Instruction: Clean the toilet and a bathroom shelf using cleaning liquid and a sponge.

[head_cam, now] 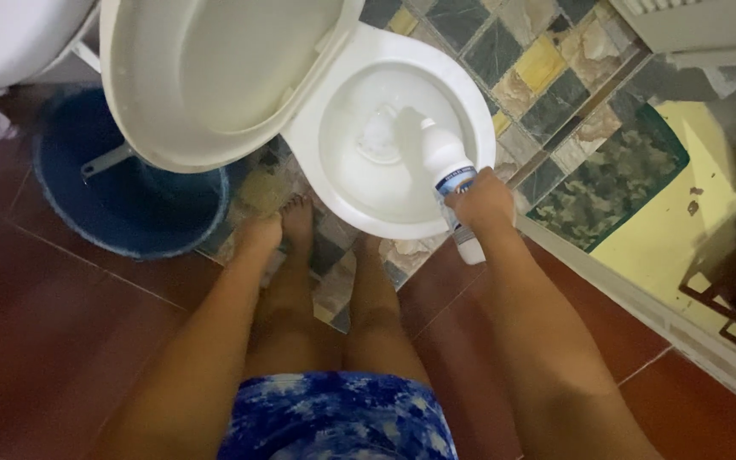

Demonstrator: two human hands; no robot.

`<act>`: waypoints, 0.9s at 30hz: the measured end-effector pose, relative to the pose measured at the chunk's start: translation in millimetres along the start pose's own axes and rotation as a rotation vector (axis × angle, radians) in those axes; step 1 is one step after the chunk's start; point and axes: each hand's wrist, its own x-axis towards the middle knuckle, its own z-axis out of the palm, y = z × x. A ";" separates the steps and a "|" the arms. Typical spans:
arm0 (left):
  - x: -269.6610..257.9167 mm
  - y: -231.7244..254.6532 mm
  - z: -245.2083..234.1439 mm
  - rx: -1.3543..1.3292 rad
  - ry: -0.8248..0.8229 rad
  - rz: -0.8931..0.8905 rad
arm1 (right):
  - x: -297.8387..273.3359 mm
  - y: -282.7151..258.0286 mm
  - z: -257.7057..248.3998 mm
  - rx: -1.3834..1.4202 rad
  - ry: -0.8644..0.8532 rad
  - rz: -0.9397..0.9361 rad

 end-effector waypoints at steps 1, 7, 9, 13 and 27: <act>4.4 -9.3 1.2 0.075 0.020 -0.024 | -5.1 -10.2 -6.1 -0.005 -0.004 -0.004; 24.1 -31.4 10.2 0.256 0.092 0.105 | -32.2 -67.8 -34.0 -0.087 -0.153 -0.019; 31.3 -32.0 12.3 0.234 0.042 0.210 | -31.9 -72.9 -29.7 -0.182 -0.102 -0.177; 28.3 -19.4 4.4 0.192 -0.005 0.277 | -29.6 -81.9 -27.4 -0.218 -0.044 -0.258; 51.9 -27.1 -1.9 -0.007 -0.022 0.187 | -30.2 -77.5 -23.5 -0.334 -0.015 -0.297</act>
